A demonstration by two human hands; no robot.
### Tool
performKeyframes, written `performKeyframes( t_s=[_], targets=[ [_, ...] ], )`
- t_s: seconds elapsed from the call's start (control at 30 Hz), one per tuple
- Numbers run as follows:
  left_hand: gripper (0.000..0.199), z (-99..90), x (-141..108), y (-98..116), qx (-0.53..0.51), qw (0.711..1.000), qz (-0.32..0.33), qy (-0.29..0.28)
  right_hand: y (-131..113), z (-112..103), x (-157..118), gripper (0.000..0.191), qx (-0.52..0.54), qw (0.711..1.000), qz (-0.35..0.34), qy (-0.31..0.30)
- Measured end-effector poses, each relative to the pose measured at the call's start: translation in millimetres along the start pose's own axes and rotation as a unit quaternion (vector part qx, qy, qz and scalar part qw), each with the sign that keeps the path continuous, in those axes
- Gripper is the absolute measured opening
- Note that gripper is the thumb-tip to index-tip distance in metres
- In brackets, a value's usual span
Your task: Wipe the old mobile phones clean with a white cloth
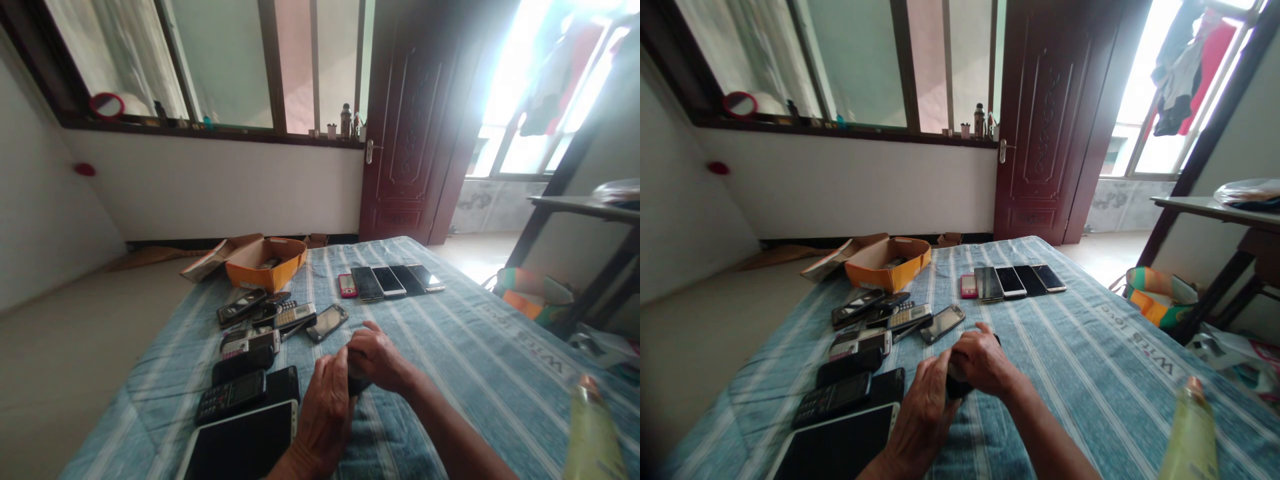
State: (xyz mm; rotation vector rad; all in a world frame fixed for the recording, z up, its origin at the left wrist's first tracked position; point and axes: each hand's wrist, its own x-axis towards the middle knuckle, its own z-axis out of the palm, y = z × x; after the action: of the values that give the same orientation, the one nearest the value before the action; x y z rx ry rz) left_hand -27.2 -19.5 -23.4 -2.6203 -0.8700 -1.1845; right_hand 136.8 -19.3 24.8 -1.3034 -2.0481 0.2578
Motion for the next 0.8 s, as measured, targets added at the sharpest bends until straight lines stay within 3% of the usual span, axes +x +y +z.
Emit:
performKeyframes(
  t_s=[0.8],
  targets=[
    [0.051,-2.5,3,-1,0.036,0.999,0.029,0.020,-6,12,0,0.023,-0.079,0.989,0.112,0.054]
  ],
)
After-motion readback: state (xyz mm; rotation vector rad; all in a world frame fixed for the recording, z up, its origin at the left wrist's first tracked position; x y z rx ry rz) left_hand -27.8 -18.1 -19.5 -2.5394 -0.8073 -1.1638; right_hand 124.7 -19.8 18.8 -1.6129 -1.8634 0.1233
